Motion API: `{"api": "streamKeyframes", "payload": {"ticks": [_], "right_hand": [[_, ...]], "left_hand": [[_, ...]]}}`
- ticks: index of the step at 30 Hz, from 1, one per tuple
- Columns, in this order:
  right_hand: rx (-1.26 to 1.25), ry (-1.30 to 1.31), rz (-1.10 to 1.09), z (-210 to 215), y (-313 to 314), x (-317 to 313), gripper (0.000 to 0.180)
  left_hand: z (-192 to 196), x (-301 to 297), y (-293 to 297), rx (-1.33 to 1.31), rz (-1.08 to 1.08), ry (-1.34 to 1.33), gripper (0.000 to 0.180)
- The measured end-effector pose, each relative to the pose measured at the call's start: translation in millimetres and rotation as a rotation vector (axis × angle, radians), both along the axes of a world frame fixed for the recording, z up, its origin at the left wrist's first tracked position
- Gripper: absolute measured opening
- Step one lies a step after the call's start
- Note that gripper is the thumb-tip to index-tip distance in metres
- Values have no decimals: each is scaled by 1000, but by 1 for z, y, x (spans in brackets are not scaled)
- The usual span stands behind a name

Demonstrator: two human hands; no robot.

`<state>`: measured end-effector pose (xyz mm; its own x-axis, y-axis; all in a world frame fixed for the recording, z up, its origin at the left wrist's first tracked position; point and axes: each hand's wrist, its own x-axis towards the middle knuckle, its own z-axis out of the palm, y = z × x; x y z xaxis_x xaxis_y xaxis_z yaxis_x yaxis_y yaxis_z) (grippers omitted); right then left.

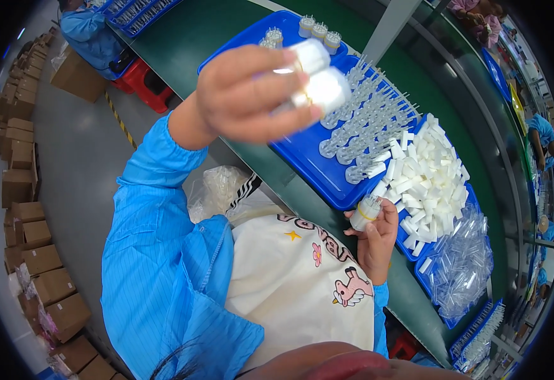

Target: The person assembles small plastic cylinders by hand, securing them with rubber bands.

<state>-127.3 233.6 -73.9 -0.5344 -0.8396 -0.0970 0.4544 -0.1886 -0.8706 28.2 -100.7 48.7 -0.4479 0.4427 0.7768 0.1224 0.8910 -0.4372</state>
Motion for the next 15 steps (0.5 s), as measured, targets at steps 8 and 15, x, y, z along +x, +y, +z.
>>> {"api": "streamKeyframes", "payload": {"ticks": [8,15], "right_hand": [[12,5,10,1,0,1,52],[27,7,-10,1,-1,2,55]], "left_hand": [[3,5,28,-344,-84,89,41],[8,11,29,-452,-65,33,62]]}}
